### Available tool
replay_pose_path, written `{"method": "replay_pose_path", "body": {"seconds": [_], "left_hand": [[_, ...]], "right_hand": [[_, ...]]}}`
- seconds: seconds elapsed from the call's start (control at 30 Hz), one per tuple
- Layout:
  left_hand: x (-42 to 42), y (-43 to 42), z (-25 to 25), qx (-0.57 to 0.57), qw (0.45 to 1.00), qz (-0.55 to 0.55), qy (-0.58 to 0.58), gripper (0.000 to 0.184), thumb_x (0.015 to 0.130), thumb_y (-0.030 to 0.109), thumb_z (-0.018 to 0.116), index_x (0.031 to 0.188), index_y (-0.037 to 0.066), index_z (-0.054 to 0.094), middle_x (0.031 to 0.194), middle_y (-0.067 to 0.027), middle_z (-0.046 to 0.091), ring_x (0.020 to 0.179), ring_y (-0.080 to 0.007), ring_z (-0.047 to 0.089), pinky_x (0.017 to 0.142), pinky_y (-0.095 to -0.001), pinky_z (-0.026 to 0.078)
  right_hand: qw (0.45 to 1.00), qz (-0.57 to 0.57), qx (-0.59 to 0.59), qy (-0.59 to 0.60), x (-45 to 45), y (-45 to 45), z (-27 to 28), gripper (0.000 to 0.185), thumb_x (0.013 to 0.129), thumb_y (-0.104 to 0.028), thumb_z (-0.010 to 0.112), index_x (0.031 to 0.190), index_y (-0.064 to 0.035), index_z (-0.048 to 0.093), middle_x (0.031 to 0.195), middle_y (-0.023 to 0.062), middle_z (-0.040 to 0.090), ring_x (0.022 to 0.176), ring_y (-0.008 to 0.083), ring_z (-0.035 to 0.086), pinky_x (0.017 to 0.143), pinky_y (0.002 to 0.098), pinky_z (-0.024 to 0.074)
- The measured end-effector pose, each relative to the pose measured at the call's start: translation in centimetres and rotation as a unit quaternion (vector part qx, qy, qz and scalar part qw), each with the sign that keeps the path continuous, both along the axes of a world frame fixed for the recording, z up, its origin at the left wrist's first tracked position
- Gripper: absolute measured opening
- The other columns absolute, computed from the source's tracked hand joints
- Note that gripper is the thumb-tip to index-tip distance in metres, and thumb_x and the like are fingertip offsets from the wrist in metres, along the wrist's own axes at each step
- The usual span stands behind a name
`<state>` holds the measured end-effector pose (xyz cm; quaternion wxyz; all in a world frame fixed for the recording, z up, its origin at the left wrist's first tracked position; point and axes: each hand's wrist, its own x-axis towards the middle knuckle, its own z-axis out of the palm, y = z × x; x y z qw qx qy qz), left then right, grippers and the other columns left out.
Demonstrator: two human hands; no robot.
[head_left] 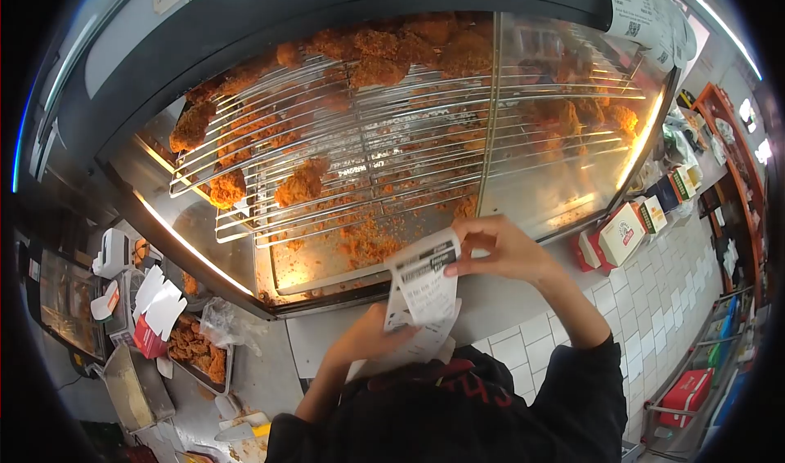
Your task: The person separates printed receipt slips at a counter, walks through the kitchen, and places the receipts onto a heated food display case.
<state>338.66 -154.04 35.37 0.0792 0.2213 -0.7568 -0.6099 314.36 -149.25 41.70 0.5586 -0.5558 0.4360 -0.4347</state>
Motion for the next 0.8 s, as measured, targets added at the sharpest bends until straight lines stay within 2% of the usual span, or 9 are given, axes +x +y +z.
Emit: {"method": "replay_pose_path", "body": {"seconds": [0.1, 0.2, 0.3, 0.37, 0.4, 0.5, 0.6, 0.73, 0.8], "left_hand": [[-0.1, 0.2, 0.5, 0.051, 0.998, 0.032, 0.024, 0.033, 0.081, 0.014, 0.059, 0.111, 0.001, 0.053, 0.104, -0.0122, 0.06, 0.095, -0.0184, 0.056, 0.083, -0.0307, 0.043], [-0.6, 0.2, 1.8, 0.026, 0.999, 0.013, 0.025, 0.031, 0.083, 0.017, 0.058, 0.108, 0.0, 0.056, 0.098, -0.0128, 0.062, 0.089, -0.0182, 0.058, 0.08, -0.0301, 0.044], [-0.9, 0.1, 2.5, 0.038, 0.998, 0.013, 0.05, 0.031, 0.083, 0.015, 0.058, 0.11, -0.001, 0.054, 0.1, -0.012, 0.061, 0.091, -0.0168, 0.056, 0.082, -0.0291, 0.043], [-0.9, 0.1, 3.5, 0.064, 0.994, 0.047, 0.076, 0.031, 0.083, 0.013, 0.057, 0.11, -0.001, 0.054, 0.101, -0.0115, 0.061, 0.093, -0.0168, 0.055, 0.083, -0.0291, 0.043], [-0.8, 0.1, 3.8, 0.096, 0.987, 0.083, 0.099, 0.031, 0.083, 0.012, 0.057, 0.111, -0.002, 0.053, 0.102, -0.0111, 0.06, 0.095, -0.0167, 0.055, 0.084, -0.029, 0.042], [-1.2, 0.1, 5.0, 0.056, 0.981, 0.088, 0.163, 0.031, 0.083, 0.01, 0.056, 0.111, -0.003, 0.051, 0.101, -0.0098, 0.06, 0.096, -0.0165, 0.053, 0.085, -0.0286, 0.041], [-1.7, 0.3, 6.5, -0.021, 0.985, 0.094, 0.145, 0.031, 0.084, 0.013, 0.056, 0.109, -0.004, 0.051, 0.098, -0.0092, 0.06, 0.094, -0.0161, 0.053, 0.083, -0.0279, 0.042], [-1.8, 0.2, 7.2, -0.039, 0.978, 0.137, 0.151, 0.029, 0.087, 0.015, 0.054, 0.108, -0.004, 0.051, 0.094, -0.0081, 0.059, 0.09, -0.016, 0.052, 0.081, -0.0276, 0.041], [-1.5, 0.1, 6.7, 0.009, 0.97, 0.154, 0.186, 0.028, 0.088, 0.015, 0.051, 0.109, -0.003, 0.051, 0.098, -0.0082, 0.057, 0.093, -0.0157, 0.051, 0.083, -0.0276, 0.04]], "right_hand": [[0.995, -0.09, 0.029, -0.02, -0.4, -0.4, 2.9, 0.035, 0.071, 0.002, 0.069, 0.099, -0.0046, 0.05, 0.09, 0.0055, 0.061, 0.086, 0.0112, 0.057, 0.076, 0.0252, 0.0457], [0.994, -0.059, 0.079, -0.044, -0.4, -1.1, 6.0, 0.037, 0.071, 0.003, 0.069, 0.099, -0.0042, 0.047, 0.091, 0.0106, 0.063, 0.084, 0.0107, 0.059, 0.08, 0.0249, 0.0452], [0.985, -0.058, -0.073, 0.144, -0.9, -1.8, 8.4, 0.046, 0.072, 0.0, 0.067, 0.113, -0.0054, 0.046, 0.093, 0.0084, 0.064, 0.084, 0.0107, 0.06, 0.077, 0.0252, 0.0463], [0.925, -0.033, -0.208, 0.317, -1.1, -1.6, 10.0, 0.056, 0.073, 0.0, 0.063, 0.124, -0.0137, 0.045, 0.101, 0.0036, 0.063, 0.086, 0.0153, 0.062, 0.075, 0.0289, 0.0487], [0.92, -0.038, -0.217, 0.325, -0.6, -1.2, 10.8, 0.056, 0.073, 0.0, 0.063, 0.124, -0.0137, 0.045, 0.101, 0.0036, 0.063, 0.086, 0.0153, 0.062, 0.075, 0.0289, 0.0487], [0.903, -0.149, -0.206, 0.346, 1.0, -0.4, 12.8, 0.047, 0.073, 0.002, 0.06, 0.117, -0.0134, 0.053, 0.104, 0.0063, 0.061, 0.087, 0.0236, 0.062, 0.077, 0.0359, 0.049], [0.881, -0.147, -0.242, 0.379, 0.0, -0.8, 14.8, 0.047, 0.073, 0.003, 0.06, 0.116, -0.0138, 0.054, 0.1, 0.0062, 0.062, 0.085, 0.0245, 0.062, 0.073, 0.0351, 0.0495], [0.776, -0.186, -0.396, 0.454, -2.2, -0.8, 21.0, 0.026, 0.07, 0.008, 0.057, 0.09, -0.0069, 0.065, 0.086, 0.0047, 0.064, 0.078, 0.0175, 0.062, 0.066, 0.0284, 0.0482], [0.765, -0.219, -0.414, 0.442, -5.1, -1.8, 25.0, 0.025, 0.069, 0.01, 0.054, 0.084, -0.0059, 0.066, 0.084, 0.0043, 0.064, 0.076, 0.0135, 0.06, 0.068, 0.0256, 0.0478]]}}
